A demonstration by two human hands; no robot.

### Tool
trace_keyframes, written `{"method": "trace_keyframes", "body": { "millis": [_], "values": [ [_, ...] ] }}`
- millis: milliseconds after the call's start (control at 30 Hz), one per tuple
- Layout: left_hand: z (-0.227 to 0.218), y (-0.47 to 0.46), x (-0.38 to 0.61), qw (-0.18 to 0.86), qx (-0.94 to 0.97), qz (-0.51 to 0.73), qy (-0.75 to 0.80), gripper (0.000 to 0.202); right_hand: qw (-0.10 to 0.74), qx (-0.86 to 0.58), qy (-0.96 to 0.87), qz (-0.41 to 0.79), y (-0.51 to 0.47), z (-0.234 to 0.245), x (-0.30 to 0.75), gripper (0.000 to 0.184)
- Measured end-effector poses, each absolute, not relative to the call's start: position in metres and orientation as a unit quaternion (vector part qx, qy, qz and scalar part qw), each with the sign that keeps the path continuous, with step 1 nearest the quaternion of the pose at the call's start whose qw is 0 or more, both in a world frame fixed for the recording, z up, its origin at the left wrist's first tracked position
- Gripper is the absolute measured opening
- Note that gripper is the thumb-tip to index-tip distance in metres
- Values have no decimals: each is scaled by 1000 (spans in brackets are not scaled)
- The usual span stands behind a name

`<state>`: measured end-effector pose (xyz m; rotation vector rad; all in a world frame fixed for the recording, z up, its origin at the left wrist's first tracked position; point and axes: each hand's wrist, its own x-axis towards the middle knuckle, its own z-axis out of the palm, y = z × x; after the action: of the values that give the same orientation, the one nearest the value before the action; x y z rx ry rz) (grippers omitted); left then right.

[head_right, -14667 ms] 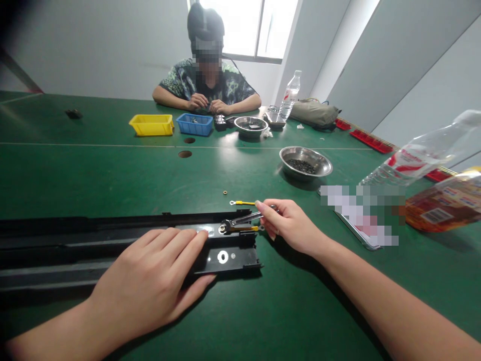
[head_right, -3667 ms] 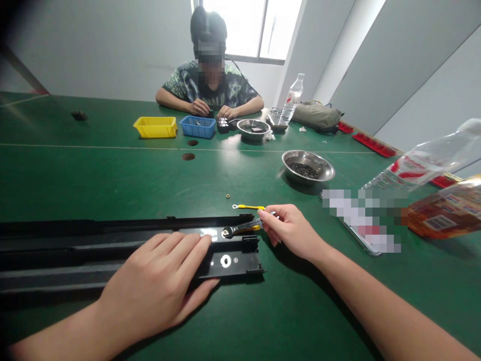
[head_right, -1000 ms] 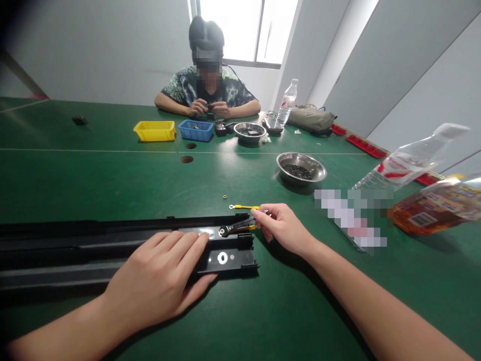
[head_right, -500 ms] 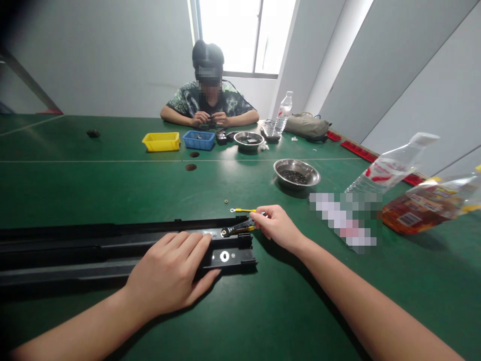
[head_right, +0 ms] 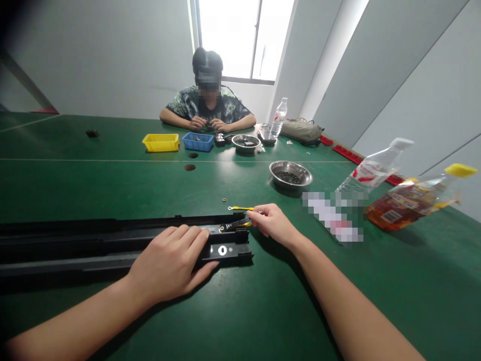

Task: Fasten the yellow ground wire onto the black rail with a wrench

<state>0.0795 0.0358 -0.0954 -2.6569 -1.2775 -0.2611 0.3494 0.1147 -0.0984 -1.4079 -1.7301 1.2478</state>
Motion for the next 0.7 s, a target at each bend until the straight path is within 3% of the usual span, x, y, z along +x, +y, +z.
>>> {"method": "trace_keyframes", "body": {
  "millis": [133, 267, 700],
  "values": [
    [-96, 36, 79, 82, -896, -91, -427, 45, 168, -516, -650, 532, 109, -91, 361, 48],
    [-98, 38, 79, 76, -895, -90, -429, 50, 127, -510, -661, 536, 104, -88, 366, 50],
    [-105, 39, 77, 74, -895, -92, -430, 54, 138, -490, -628, 588, 109, -91, 372, 50]
  ]
}}
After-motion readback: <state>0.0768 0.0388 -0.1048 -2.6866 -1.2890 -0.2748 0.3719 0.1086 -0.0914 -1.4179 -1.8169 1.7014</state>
